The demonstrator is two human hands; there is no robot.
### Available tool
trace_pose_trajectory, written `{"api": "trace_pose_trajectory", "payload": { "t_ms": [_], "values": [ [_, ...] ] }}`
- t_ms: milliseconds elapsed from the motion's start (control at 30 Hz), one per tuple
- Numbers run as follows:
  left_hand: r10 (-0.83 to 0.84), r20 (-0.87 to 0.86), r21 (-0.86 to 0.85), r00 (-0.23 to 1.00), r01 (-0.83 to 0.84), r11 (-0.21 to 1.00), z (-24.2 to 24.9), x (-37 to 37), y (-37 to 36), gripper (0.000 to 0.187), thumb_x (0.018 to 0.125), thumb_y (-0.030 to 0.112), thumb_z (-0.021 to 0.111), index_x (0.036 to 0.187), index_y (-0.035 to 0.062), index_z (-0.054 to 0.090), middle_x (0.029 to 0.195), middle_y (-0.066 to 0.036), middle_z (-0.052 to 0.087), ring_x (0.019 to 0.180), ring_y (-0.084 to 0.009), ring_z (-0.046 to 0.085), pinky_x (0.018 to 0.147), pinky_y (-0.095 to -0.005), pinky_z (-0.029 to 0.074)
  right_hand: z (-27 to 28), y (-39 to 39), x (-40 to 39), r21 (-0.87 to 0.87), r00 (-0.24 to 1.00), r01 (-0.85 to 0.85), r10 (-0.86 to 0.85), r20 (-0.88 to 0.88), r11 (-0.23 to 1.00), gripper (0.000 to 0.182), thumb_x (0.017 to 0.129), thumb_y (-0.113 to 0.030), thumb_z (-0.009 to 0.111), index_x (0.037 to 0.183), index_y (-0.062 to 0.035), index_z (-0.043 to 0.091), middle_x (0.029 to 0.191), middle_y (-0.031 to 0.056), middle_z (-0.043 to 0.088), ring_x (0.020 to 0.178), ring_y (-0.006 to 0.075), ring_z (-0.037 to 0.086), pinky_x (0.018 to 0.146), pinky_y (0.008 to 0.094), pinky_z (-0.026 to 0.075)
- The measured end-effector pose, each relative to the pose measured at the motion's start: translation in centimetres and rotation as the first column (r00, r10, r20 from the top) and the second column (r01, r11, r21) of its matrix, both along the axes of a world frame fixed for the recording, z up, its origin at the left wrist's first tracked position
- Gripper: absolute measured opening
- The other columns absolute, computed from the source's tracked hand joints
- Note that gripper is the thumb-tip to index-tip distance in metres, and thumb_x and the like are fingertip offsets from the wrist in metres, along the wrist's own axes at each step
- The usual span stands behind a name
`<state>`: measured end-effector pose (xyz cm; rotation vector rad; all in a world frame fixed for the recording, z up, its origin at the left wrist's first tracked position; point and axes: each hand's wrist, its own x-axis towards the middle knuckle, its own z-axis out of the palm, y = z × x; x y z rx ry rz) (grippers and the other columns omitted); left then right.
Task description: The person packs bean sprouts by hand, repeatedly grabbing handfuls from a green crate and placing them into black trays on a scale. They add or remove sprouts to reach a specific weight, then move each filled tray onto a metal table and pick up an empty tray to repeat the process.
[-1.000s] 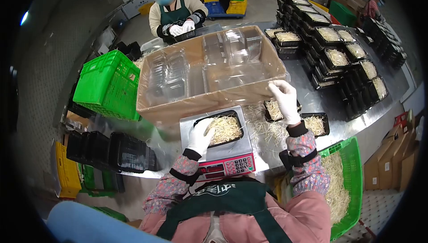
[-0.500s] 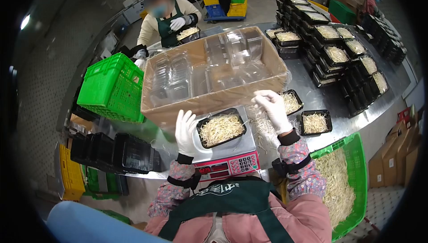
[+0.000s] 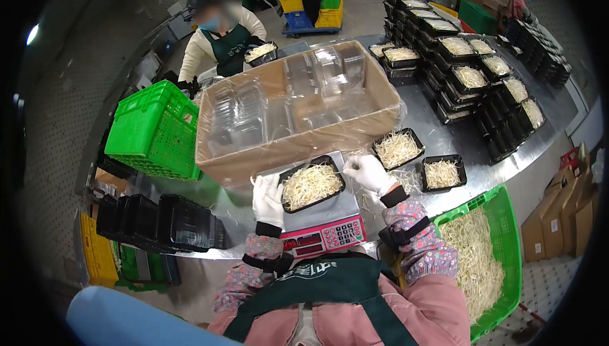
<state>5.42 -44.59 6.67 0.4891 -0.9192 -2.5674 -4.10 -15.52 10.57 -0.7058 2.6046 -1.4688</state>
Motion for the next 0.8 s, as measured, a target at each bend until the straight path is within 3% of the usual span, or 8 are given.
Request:
{"api": "trace_pose_trajectory", "payload": {
  "t_ms": [67,333,400,467,567,667,700,800],
  "values": [
    [-0.01,0.007,-0.08,1.0,0.011,0.997,-0.3,-0.6,1.1,0.055,0.096,0.016,0.055,0.146,0.0114,0.031,0.136,-0.01,0.052,0.133,-0.0278,0.046,0.111,-0.0449,0.032,3.6,-0.1,-0.1,-0.036,0.992,0.021,-0.017,0.124,0.999,0.013,0.083,-0.014,0.07,0.086,-0.0017,0.071,0.074,0.0058,0.068,0.068,0.0102,0.059,0.066,0.0293,0.05],
    [0.007,-0.066,-0.039,0.998,-0.01,0.999,-0.1,-1.3,0.3,0.051,0.1,0.023,0.048,0.146,0.0085,0.032,0.15,-0.017,0.038,0.139,-0.0317,0.038,0.114,-0.0447,0.032,1.1,-5.4,0.4,0.133,0.949,-0.177,0.205,-0.238,0.975,0.018,0.079,-0.02,0.072,0.091,-0.0076,0.072,0.093,0.0098,0.067,0.093,0.0293,0.064,0.084,0.0382,0.051],
    [0.066,-0.169,0.158,0.983,-0.039,0.987,0.4,-1.1,-1.3,0.047,0.098,0.012,0.052,0.142,0.0092,0.036,0.12,-0.015,0.06,0.115,-0.0294,0.06,0.097,-0.0398,0.051,1.3,-4.2,0.0,0.025,0.958,-0.168,0.169,-0.23,0.986,0.018,0.081,-0.02,0.072,0.093,-0.0067,0.072,0.094,0.0097,0.067,0.093,0.0272,0.064,0.084,0.0365,0.051],
    [0.037,-0.01,-0.003,0.999,-0.037,0.999,3.7,0.5,-1.9,0.052,0.096,0.009,0.054,0.144,0.0078,0.034,0.109,-0.013,0.063,0.098,-0.0252,0.065,0.083,-0.0356,0.057,4.2,-2.7,0.4,-0.112,0.996,-0.076,0.082,0.046,0.991,0.028,0.086,-0.02,0.071,0.111,-0.0059,0.07,0.104,0.0079,0.067,0.095,0.0169,0.062,0.085,0.0291,0.049],
    [-0.063,-0.016,-0.215,0.998,0.058,0.975,5.4,2.8,-0.6,0.065,0.091,-0.001,0.054,0.149,0.0064,0.025,0.104,-0.012,0.062,0.083,-0.021,0.066,0.072,-0.0331,0.059,5.4,-2.8,1.3,-0.433,0.983,-0.008,0.086,0.161,0.901,0.064,0.091,-0.02,0.067,0.148,-0.0102,0.039,0.118,0.0045,0.062,0.089,0.0089,0.056,0.082,0.0251,0.047],
    [-0.242,0.063,-0.414,0.968,0.245,0.877,6.4,4.5,1.5,0.074,0.087,-0.01,0.05,0.152,0.0051,0.019,0.098,-0.01,0.061,0.078,-0.0194,0.066,0.065,-0.0301,0.059,7.6,-3.9,3.5,-0.181,0.99,-0.122,0.132,0.044,0.976,0.065,0.091,-0.017,0.066,0.149,-0.0122,0.037,0.097,0.0052,0.065,0.074,0.0124,0.056,0.074,0.0275,0.049],
    [-0.253,0.115,-0.443,0.961,0.278,0.852,5.8,4.4,1.6,0.069,0.087,-0.01,0.051,0.15,0.0042,0.025,0.097,-0.008,0.06,0.076,-0.0176,0.065,0.065,-0.028,0.058,4.8,-4.5,2.9,-0.088,0.965,-0.088,0.063,-0.256,0.992,0.052,0.091,-0.021,0.066,0.139,-0.0123,0.05,0.089,0.0097,0.066,0.072,0.0219,0.062,0.072,0.0322,0.052],
    [-0.198,0.184,-0.649,0.963,0.27,0.711,1.4,2.0,-0.1,0.057,0.088,-0.005,0.056,0.142,0.0028,0.041,0.094,-0.006,0.06,0.075,-0.0154,0.062,0.067,-0.0268,0.054,0.6,-5.3,0.4,0.012,0.89,-0.047,0.047,-0.453,0.999,0.037,0.091,-0.029,0.065,0.123,-0.0112,0.062,0.092,0.0141,0.067,0.081,0.031,0.066,0.074,0.0374,0.053]
  ]
}}
